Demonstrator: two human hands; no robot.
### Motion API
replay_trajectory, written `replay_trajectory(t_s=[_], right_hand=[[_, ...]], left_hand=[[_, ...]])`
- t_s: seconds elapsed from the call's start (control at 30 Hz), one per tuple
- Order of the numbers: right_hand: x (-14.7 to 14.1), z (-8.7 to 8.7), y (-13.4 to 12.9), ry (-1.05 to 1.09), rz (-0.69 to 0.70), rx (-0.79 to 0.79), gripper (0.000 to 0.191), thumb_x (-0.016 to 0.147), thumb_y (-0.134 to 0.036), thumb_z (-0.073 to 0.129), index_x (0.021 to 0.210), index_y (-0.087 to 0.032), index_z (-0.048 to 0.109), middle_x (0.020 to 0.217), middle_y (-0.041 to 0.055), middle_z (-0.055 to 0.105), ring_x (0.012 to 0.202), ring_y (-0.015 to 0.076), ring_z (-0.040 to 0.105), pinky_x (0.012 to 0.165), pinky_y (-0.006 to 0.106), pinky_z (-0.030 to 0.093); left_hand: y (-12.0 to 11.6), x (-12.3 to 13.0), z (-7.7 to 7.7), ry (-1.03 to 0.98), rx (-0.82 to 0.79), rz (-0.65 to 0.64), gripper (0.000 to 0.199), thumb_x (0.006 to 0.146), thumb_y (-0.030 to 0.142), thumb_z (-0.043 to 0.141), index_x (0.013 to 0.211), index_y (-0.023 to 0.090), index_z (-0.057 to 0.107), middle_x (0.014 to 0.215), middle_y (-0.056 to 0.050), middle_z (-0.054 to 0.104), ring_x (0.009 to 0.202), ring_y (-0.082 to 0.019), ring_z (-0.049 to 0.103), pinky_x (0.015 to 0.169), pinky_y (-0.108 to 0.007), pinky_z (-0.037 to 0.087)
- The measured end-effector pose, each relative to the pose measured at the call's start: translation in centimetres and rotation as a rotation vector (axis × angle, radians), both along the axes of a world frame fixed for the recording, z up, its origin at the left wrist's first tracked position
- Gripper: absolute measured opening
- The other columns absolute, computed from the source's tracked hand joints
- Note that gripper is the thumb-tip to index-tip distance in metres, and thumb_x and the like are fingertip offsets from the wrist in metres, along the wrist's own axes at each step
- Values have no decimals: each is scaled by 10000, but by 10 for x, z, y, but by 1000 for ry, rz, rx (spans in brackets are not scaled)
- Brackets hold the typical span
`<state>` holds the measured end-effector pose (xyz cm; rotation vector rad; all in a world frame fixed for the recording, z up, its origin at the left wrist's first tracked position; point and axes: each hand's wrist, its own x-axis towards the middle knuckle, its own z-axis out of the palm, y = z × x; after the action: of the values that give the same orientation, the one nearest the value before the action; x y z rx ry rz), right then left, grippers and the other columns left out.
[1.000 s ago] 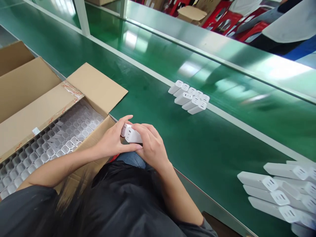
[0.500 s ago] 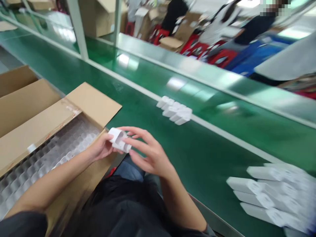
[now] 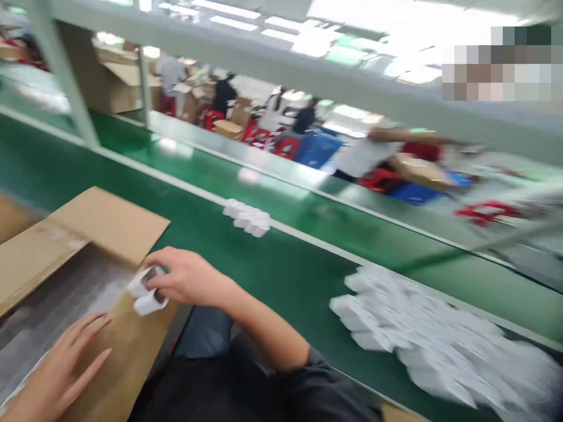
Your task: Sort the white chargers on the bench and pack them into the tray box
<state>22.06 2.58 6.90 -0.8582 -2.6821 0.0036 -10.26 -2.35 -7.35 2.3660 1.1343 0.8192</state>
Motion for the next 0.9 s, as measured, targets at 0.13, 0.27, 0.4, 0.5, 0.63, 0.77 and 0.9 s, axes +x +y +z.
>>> replay_trajectory(t_s=[0.13,0.27,0.4,0.5,0.63,0.77,0.9], right_hand=[[-42,-10,25,27,90,-48,177,942,-193,547,957,-214,722,1217,75,597,993,159,582,831,262,462],[-101,-32,56,-174,225,-76,172,943,-184,558,945,-208,728,1194,104,593,957,184,590,662,248,410],[-163,-61,70,-473,387,-116,198,938,-138,538,927,-177,732,1063,110,653,848,185,632,589,249,365],[-211,-85,75,-617,526,-159,243,935,-81,497,927,-128,736,1011,132,701,786,183,669,583,259,383],[-275,-108,71,-607,692,-187,263,938,-75,483,941,-106,744,1035,161,728,856,211,702,639,278,442],[-317,-132,59,-543,799,-229,211,906,-65,536,890,-89,745,930,154,754,840,204,706,674,275,472],[-323,-144,47,-463,811,-283,157,865,-59,607,825,-116,747,880,78,770,753,146,684,639,240,463]], left_hand=[[-38,2,24,332,16,-28,500,957,258,489,1448,341,445,1483,-72,495,1308,-246,549,1049,-429,533],[-36,9,35,311,146,-215,341,936,192,514,1268,191,593,1359,-116,598,1333,-248,500,1168,-438,389],[-42,17,27,357,170,-426,154,927,204,540,1016,198,666,933,-52,718,1063,-211,625,1170,-411,355],[-43,20,20,383,111,-448,128,942,228,528,960,224,655,839,-28,702,889,-196,630,1159,-394,349],[-40,19,21,383,67,-457,102,942,244,539,963,240,639,868,-25,700,915,-197,621,1158,-359,334],[-36,15,26,325,78,-436,98,932,241,547,943,216,642,813,-32,670,876,-205,619,1089,-352,396],[-35,13,23,280,33,-448,151,941,252,513,968,196,650,832,-50,682,848,-214,629,1054,-368,437]])
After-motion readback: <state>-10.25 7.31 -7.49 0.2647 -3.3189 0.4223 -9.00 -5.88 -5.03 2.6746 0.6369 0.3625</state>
